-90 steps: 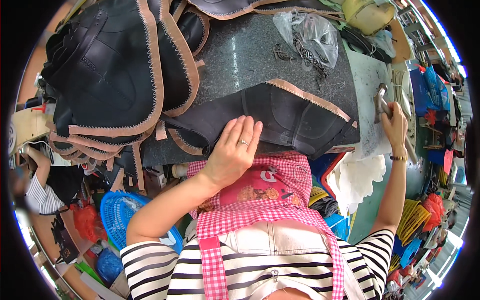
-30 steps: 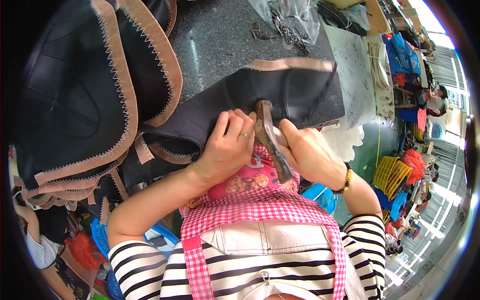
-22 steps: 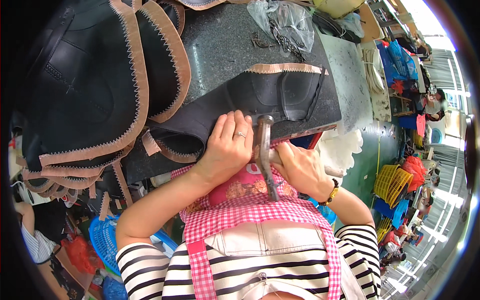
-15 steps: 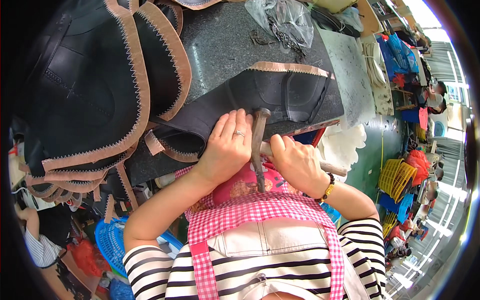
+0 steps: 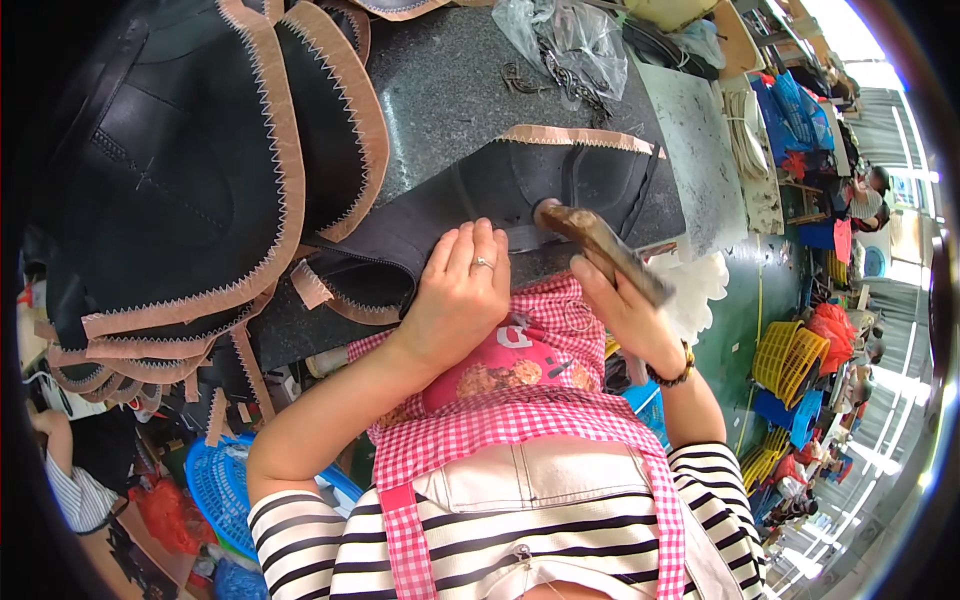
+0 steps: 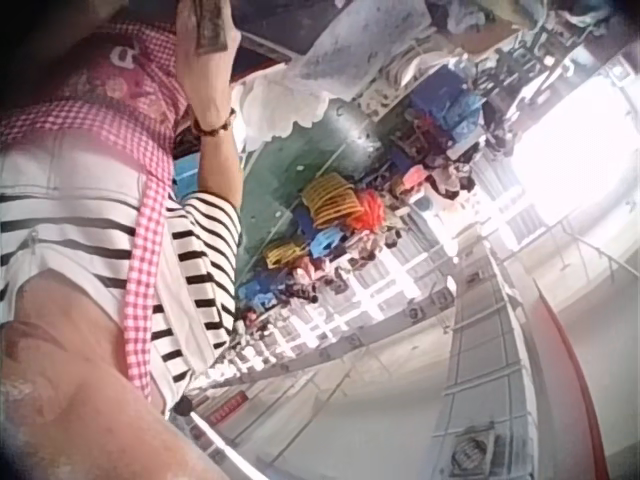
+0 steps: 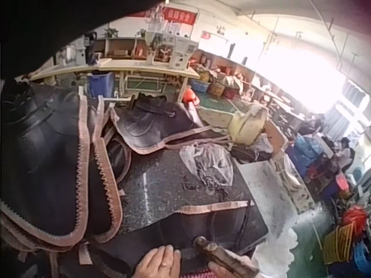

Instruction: The person is assembling a black shoe by hand. They repeatedly pick up small metal fasteners, place them into pre-cut slots on the shoe's upper, and hammer them into place using a small hammer. The process involves precise alignment of the fasteners and careful striking to secure them.

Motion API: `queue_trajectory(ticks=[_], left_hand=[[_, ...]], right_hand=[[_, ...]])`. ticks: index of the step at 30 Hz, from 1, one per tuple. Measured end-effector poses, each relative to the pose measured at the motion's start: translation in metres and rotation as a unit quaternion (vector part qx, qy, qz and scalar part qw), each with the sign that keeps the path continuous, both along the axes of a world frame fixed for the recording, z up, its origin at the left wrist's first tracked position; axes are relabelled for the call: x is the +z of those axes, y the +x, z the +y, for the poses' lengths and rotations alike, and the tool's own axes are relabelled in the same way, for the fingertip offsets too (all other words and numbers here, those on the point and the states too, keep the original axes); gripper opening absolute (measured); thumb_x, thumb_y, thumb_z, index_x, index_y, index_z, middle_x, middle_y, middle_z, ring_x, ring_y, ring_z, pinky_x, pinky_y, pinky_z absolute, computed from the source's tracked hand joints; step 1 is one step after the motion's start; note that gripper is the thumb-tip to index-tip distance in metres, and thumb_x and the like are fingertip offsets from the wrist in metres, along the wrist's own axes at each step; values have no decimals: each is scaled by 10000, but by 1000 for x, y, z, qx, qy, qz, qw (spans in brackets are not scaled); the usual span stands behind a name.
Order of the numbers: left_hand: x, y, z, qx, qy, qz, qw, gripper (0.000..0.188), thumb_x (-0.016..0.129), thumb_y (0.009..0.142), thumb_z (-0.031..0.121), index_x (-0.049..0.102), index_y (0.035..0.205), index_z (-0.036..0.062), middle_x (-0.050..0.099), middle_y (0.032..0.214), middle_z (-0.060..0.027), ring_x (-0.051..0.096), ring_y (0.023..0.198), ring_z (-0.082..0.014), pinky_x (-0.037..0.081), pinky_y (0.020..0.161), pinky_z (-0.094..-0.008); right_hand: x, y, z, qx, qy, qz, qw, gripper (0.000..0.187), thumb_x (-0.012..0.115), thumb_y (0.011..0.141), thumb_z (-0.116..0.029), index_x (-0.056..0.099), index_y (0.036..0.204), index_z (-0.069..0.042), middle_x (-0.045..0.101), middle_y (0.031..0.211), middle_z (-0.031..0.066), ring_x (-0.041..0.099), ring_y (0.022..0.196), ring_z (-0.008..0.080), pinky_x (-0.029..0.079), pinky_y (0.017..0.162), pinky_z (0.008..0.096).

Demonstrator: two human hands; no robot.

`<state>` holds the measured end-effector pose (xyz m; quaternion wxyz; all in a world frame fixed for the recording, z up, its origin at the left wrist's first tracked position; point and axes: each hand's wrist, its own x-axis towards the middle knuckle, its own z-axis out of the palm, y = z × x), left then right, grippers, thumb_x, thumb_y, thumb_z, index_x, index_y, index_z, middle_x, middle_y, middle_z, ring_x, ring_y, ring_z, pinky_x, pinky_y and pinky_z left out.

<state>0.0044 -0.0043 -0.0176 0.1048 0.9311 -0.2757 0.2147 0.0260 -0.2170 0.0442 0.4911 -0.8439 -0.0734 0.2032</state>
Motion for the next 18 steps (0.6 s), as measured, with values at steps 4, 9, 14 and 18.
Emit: queue_trajectory(ticks=[4, 9, 14, 18], left_hand=[[2, 0, -1, 7, -1, 10, 1000, 363, 583, 774, 54, 624, 1098, -105, 638, 1096, -243, 636, 1006, -332, 504, 917, -413], [2, -1, -1, 11, 10, 6, 1000, 374, 585, 762, 59, 622, 1097, -104, 638, 1087, -247, 637, 1001, -334, 510, 907, -406], [10, -1, 0, 3, 22, 25, 999, 382, 583, 761, 59, 620, 1106, -101, 642, 1076, -243, 637, 997, -333, 511, 905, -405], [9, -1, -1, 7, 17, 27, 999, 388, 582, 756, 63, 619, 1106, -100, 635, 1095, -247, 632, 1004, -332, 506, 914, -407]], right_hand=[[6, 1, 5, 68, -88, -73, 991, 161, 625, 921, -116, 551, 1012, -6, 525, 645, 162, 477, 525, 257, 420, 518, 343], [10, 7, 3, 53, -15, -71, 996, 164, 619, 934, -135, 544, 971, 6, 555, 648, 166, 505, 524, 298, 416, 502, 359], [-3, 16, 0, 60, 7, -39, 997, 174, 614, 939, -131, 566, 1017, 18, 525, 626, 88, 454, 560, 88, 403, 500, 324], [1, 20, -3, 57, 12, -1, 998, 177, 608, 942, -124, 570, 1029, 25, 523, 633, 75, 424, 592, 67, 398, 517, 293]])
